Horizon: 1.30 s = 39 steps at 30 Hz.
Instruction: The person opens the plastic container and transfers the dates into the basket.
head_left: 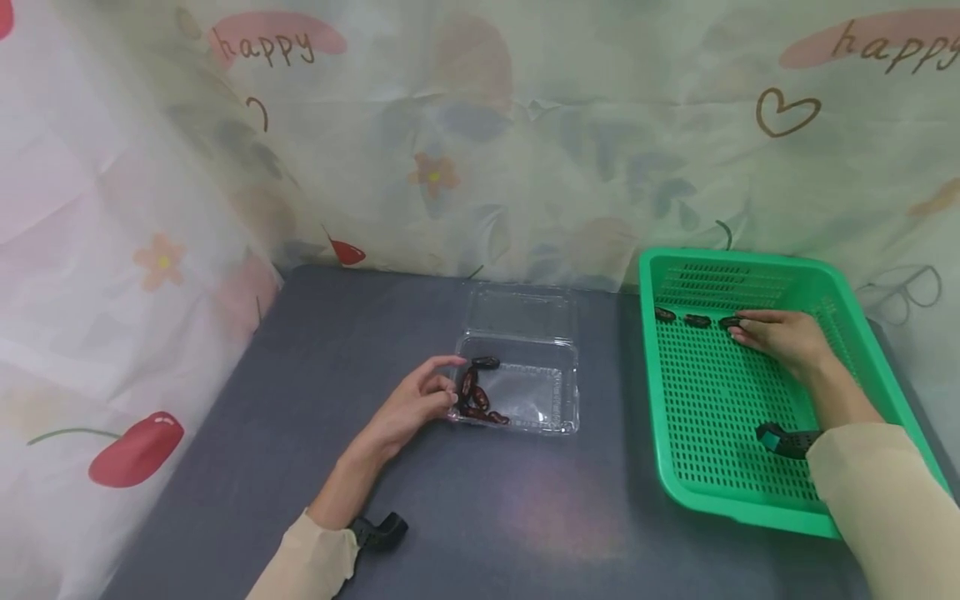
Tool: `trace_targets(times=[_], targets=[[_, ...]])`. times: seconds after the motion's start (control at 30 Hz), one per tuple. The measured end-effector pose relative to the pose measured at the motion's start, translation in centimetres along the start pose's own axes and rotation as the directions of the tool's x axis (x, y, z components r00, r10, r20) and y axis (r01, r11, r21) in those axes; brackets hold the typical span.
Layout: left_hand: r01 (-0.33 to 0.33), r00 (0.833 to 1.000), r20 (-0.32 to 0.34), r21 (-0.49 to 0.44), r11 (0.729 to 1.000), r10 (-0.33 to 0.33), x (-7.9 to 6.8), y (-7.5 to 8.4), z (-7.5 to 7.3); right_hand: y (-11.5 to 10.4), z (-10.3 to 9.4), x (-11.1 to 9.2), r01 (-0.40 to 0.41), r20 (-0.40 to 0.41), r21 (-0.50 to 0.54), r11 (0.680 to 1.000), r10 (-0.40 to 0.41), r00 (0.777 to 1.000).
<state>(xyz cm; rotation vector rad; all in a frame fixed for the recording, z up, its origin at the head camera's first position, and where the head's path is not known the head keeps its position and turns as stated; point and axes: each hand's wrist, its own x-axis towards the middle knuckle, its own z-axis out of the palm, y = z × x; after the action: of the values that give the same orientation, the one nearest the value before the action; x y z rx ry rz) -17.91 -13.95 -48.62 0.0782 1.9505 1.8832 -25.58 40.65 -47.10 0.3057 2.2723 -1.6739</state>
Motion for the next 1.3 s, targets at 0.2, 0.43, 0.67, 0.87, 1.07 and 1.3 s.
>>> trace_targets(times=[0.2,0.43,0.67,0.87,1.07,1.3], targets=[[-0.010,1.000,-0.004,-0.012,1.000,0.010,0.0,-0.2,0.0,0.0,0.3,-0.2,0.006,-0.042,-0.076,0.997,-0.009,0.999],[-0.009,1.000,-0.009,-0.013,1.000,0.009,0.0,-0.4,0.1,0.1,0.5,-0.3,-0.041,-0.096,-0.152,0.988,0.026,0.995],[-0.013,1.000,-0.002,-0.031,0.999,0.013,0.0,-0.5,0.1,-0.2,0.5,-0.5,-0.034,-0.088,-0.132,0.991,0.023,0.996],[-0.011,1.000,-0.006,-0.036,0.999,0.011,-0.1,-0.3,0.1,-1.5,-0.1,-0.9,0.001,-0.075,-0.033,0.999,-0.004,0.997],[-0.010,1.000,-0.008,-0.031,0.999,0.010,-0.1,-0.3,0.2,-2.9,-0.1,-1.4,0.036,-0.067,0.016,0.999,-0.034,0.997],[-0.004,1.000,-0.012,-0.021,1.000,0.003,-0.1,-0.2,0.2,-5.0,0.9,-2.3,0.099,-0.058,0.011,0.995,-0.098,0.994]])
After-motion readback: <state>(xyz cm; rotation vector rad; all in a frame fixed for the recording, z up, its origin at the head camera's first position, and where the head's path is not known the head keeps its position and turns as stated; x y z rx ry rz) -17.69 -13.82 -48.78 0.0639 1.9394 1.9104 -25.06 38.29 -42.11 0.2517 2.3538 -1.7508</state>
